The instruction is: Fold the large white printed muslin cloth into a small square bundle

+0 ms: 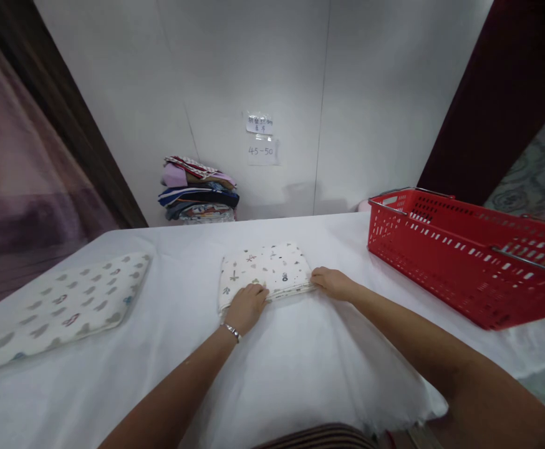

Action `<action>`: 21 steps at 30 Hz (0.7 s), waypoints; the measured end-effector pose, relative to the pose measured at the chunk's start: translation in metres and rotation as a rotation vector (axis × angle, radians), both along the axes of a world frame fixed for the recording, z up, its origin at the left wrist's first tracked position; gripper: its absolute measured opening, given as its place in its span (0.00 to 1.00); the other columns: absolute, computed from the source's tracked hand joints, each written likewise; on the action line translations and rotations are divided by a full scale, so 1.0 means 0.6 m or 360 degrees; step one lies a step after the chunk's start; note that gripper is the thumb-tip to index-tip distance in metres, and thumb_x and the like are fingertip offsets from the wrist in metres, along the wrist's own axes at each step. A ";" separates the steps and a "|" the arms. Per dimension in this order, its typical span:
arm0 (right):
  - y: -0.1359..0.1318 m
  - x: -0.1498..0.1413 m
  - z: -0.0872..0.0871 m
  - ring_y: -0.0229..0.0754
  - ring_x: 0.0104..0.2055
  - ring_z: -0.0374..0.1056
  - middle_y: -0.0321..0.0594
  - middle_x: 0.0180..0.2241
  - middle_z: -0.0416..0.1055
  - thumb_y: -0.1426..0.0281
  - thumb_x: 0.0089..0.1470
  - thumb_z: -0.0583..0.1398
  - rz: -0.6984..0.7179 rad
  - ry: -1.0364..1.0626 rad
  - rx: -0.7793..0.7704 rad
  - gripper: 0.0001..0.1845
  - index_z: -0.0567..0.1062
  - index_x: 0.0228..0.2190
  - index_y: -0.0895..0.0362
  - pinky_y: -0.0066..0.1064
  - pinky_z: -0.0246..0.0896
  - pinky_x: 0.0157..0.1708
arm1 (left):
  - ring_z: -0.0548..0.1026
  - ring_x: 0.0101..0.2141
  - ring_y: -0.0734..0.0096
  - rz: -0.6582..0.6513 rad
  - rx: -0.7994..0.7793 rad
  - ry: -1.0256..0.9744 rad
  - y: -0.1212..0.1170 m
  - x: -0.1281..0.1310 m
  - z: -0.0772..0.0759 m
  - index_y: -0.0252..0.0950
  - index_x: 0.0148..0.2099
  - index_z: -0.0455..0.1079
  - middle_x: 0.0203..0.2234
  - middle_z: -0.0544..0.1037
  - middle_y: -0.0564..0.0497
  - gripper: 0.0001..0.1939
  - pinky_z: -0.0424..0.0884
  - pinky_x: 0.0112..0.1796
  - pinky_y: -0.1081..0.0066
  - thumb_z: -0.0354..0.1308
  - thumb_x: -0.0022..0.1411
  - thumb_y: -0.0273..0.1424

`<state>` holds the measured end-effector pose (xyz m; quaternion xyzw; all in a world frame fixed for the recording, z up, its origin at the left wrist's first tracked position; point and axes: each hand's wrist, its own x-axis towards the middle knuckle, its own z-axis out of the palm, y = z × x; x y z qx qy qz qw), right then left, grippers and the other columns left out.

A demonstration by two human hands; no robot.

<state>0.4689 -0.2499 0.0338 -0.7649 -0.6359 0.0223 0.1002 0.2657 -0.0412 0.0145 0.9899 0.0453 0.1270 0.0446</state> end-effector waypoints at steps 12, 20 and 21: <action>0.004 -0.006 -0.001 0.43 0.41 0.63 0.44 0.35 0.70 0.71 0.57 0.50 -0.0043 -0.0062 0.0086 0.14 0.74 0.28 0.57 0.32 0.58 0.40 | 0.65 0.42 0.62 0.0300 -0.0090 -0.0169 0.033 -0.067 -0.005 0.41 0.42 0.70 0.38 0.72 0.47 0.12 0.61 0.42 0.62 0.47 0.62 0.34; 0.067 -0.072 -0.022 0.45 0.55 0.56 0.47 0.53 0.61 0.68 0.59 0.46 0.0082 0.0026 0.0346 0.21 0.63 0.52 0.58 0.39 0.52 0.53 | 0.64 0.43 0.66 0.0378 -0.0217 -0.0324 0.049 -0.102 -0.019 0.40 0.44 0.70 0.39 0.71 0.48 0.12 0.64 0.44 0.67 0.47 0.62 0.32; 0.069 -0.081 -0.036 0.45 0.57 0.53 0.46 0.56 0.59 0.67 0.59 0.46 0.0107 0.0018 0.0309 0.22 0.61 0.54 0.57 0.40 0.49 0.55 | 0.64 0.43 0.66 0.0391 -0.0246 -0.0328 0.048 -0.104 -0.021 0.40 0.44 0.70 0.39 0.71 0.49 0.12 0.64 0.44 0.67 0.47 0.62 0.32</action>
